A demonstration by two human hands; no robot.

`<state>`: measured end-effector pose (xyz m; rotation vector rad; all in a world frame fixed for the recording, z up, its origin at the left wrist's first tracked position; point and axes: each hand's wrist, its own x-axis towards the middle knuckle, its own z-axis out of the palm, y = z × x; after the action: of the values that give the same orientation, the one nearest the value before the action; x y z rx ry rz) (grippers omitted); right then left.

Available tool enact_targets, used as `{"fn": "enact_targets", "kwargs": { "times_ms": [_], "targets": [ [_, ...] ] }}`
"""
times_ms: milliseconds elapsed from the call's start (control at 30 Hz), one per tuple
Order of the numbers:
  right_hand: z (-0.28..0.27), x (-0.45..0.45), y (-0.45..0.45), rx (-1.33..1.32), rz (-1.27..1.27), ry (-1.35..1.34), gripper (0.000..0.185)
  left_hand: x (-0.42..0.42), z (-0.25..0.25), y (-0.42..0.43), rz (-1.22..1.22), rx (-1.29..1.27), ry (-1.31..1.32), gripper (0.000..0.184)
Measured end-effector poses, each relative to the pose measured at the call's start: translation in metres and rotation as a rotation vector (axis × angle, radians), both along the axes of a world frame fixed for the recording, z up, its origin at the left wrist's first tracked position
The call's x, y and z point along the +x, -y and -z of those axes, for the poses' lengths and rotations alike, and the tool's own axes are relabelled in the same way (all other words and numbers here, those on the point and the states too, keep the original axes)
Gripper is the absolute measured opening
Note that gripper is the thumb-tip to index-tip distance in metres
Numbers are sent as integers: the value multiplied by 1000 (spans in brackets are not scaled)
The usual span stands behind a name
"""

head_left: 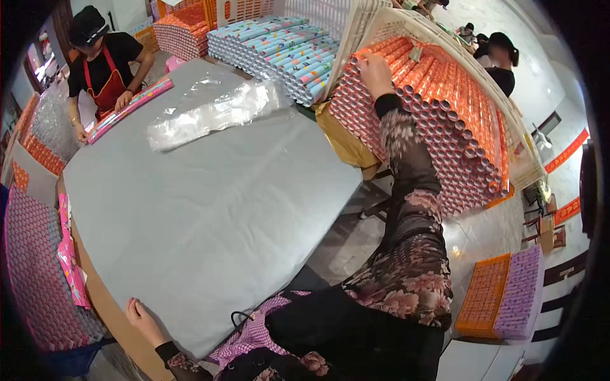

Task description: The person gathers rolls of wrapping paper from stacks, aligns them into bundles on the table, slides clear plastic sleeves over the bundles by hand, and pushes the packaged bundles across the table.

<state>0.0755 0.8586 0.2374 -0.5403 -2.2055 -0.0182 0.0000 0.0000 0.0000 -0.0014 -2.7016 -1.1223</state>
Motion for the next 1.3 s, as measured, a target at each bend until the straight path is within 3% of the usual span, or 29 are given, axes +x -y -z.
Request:
{"fn": "enact_targets", "kwargs": {
  "times_ms": [67, 167, 433, 1100, 1300],
  "targets": [
    [-16, -4, -10, 98, 225, 88, 28, 8, 2, 8, -27, 26, 7, 31],
    [-9, -34, -32, -4, 423, 338, 32, 1, -7, -4, -63, 15, 14, 30],
    [-12, -56, -13, 323, 524, 439, 23, -7, 9, -4, -121, 15, -68, 27],
    [-10, -54, -31, 545, 330, 465, 18, -7, 7, -1, -72, 12, -24, 29],
    [-5, -58, -17, 376, 312, 521, 18, -9, 13, 5, -64, 2, -78, 30]
  ]
}}
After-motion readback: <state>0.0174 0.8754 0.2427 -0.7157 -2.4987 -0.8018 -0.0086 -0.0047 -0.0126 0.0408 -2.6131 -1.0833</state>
